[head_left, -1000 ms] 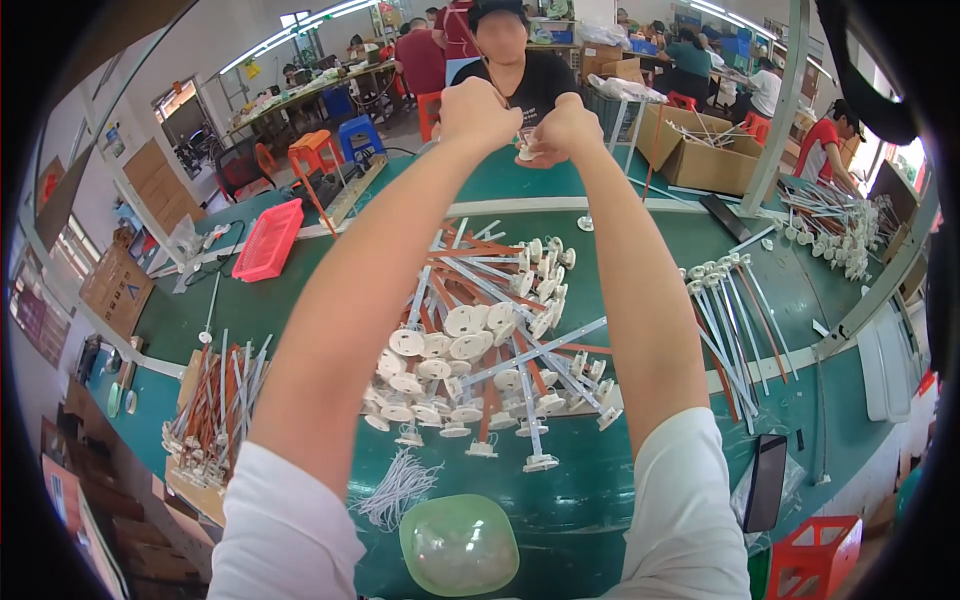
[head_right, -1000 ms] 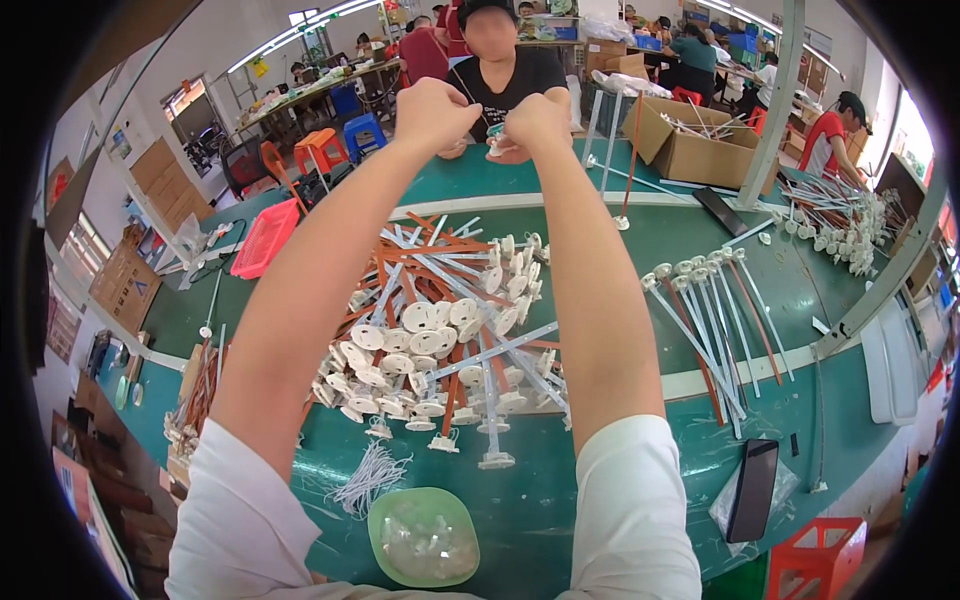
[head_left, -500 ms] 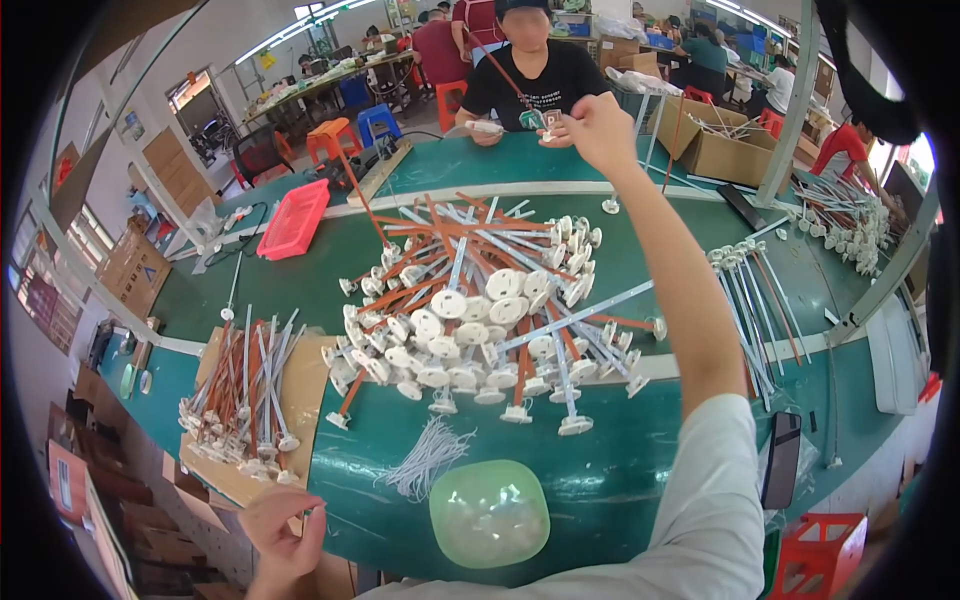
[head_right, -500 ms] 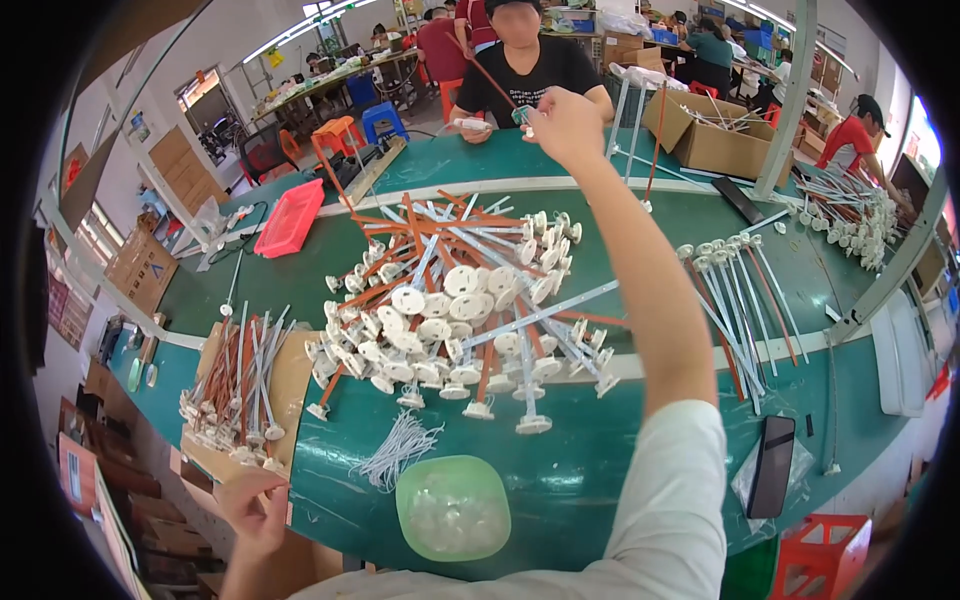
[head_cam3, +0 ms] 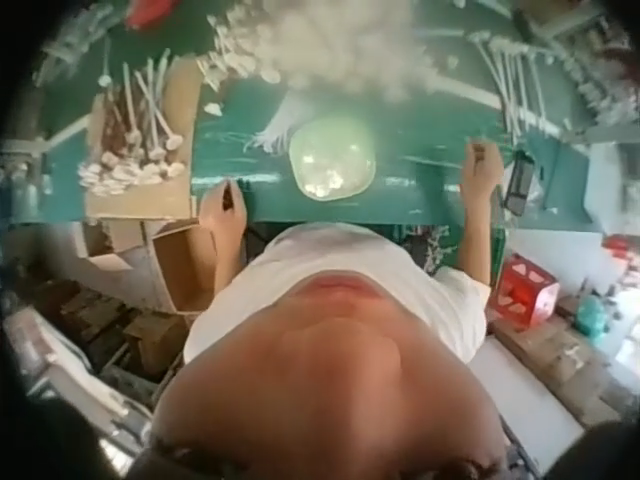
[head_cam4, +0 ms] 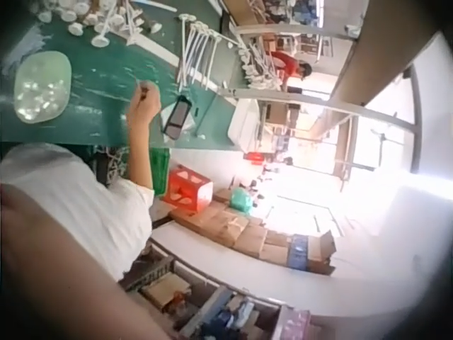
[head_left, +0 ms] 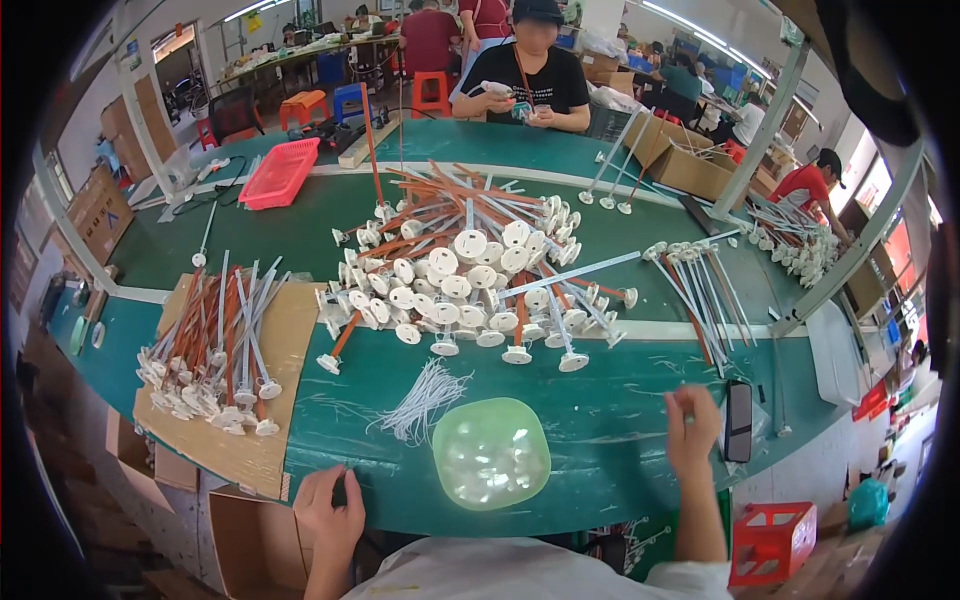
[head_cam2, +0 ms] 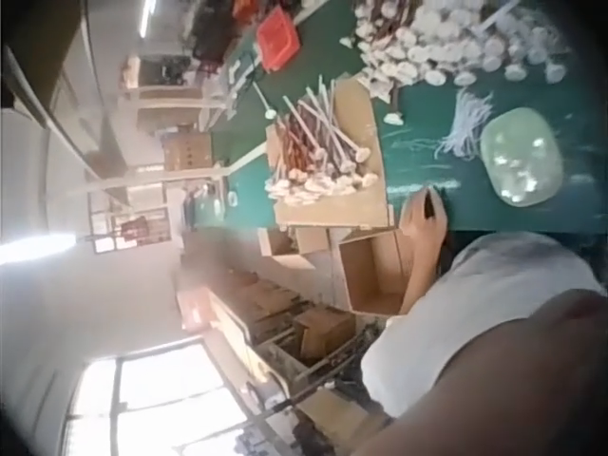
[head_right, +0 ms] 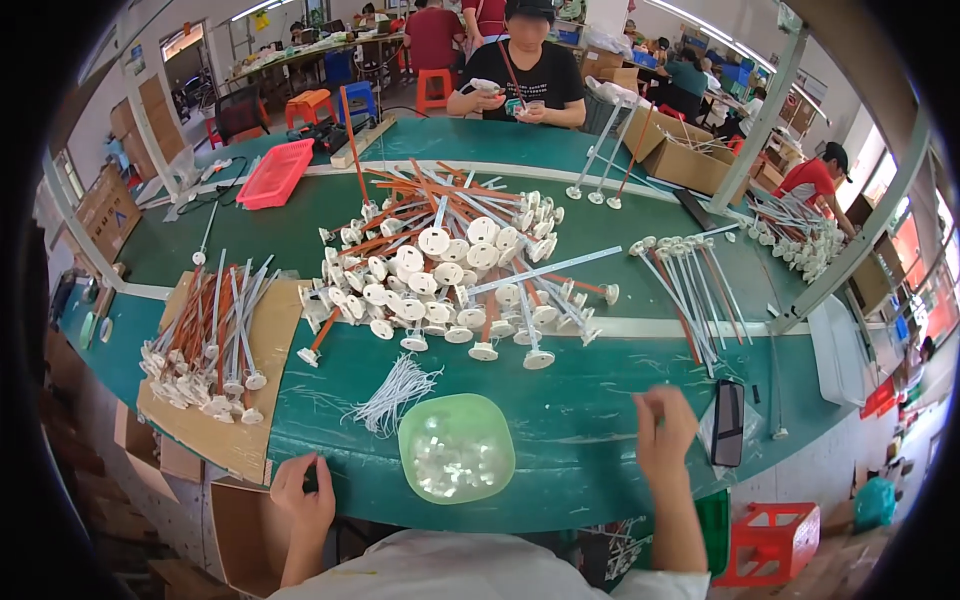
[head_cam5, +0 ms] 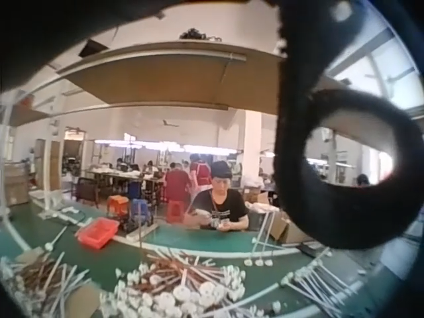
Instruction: Assembling electronic LED strips by attaching them to plastic bases and organizing the completed parts.
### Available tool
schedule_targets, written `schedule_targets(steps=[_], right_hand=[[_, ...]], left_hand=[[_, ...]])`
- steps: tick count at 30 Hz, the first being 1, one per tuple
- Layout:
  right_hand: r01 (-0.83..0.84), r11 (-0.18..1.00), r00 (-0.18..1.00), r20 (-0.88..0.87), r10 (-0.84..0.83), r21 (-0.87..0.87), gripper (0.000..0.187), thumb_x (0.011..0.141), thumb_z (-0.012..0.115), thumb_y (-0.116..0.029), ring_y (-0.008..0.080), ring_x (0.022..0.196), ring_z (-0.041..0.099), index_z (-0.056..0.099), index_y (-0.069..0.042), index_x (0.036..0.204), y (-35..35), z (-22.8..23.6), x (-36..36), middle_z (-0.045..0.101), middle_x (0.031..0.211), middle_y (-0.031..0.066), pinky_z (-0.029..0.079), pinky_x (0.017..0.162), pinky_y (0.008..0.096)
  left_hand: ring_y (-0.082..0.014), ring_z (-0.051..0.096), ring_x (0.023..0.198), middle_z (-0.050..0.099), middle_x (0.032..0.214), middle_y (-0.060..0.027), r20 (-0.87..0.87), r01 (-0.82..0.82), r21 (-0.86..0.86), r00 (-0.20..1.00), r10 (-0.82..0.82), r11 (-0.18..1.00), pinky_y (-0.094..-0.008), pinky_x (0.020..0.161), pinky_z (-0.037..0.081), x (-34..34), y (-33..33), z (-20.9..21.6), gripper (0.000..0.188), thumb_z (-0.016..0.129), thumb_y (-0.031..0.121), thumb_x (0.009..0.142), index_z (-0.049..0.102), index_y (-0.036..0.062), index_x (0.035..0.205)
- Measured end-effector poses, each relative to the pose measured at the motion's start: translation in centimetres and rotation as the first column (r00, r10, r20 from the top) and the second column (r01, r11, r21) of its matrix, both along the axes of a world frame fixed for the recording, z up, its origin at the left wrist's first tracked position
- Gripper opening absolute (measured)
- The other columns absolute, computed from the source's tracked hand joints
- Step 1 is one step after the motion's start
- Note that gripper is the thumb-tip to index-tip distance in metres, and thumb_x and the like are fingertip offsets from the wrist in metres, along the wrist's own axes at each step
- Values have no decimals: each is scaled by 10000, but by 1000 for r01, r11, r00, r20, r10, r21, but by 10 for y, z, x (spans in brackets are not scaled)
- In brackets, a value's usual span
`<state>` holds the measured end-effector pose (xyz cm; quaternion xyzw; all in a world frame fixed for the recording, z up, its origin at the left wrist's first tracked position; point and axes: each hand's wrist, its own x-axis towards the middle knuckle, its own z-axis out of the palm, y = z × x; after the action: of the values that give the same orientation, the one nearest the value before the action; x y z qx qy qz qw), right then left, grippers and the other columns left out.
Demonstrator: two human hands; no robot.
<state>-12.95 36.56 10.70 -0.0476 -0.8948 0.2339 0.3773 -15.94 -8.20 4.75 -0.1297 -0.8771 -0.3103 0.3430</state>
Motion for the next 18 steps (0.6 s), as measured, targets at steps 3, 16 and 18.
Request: schedule_targets(steps=[3, 16, 18], right_hand=[[328, 941, 944, 15, -330, 88, 127, 896, 619, -76, 125, 577, 520, 542, -1, 829, -10, -31, 69, 552, 682, 70, 407, 540, 239], [493, 840, 867, 48, -496, -228, 172, 920, 603, -125, 128, 557, 548, 599, 14, 819, 8, -67, 42, 595, 660, 69, 428, 517, 249], [482, 850, 875, 73, -478, -212, 175, 912, 613, -118, 141, 546, 557, 604, 16, 800, 6, -63, 40, 603, 651, 72, 430, 508, 258]], left_hand=[[-308, 621, 697, 652, 801, -149, -14, -44, 5, 999, 44, 999, -365, 592, 488, -5, 5, -6, 132, 666, -43, 763, 639, -5, 886], [-307, 601, 671, 636, 754, -135, 45, -2, -63, 999, 5, 998, -362, 592, 483, -11, 6, -11, 90, 646, -58, 757, 622, -11, 829], [-302, 595, 673, 629, 746, -132, 54, -61, -28, 997, 62, 998, -362, 594, 479, -9, 5, -14, 86, 641, -62, 761, 616, -12, 826]])
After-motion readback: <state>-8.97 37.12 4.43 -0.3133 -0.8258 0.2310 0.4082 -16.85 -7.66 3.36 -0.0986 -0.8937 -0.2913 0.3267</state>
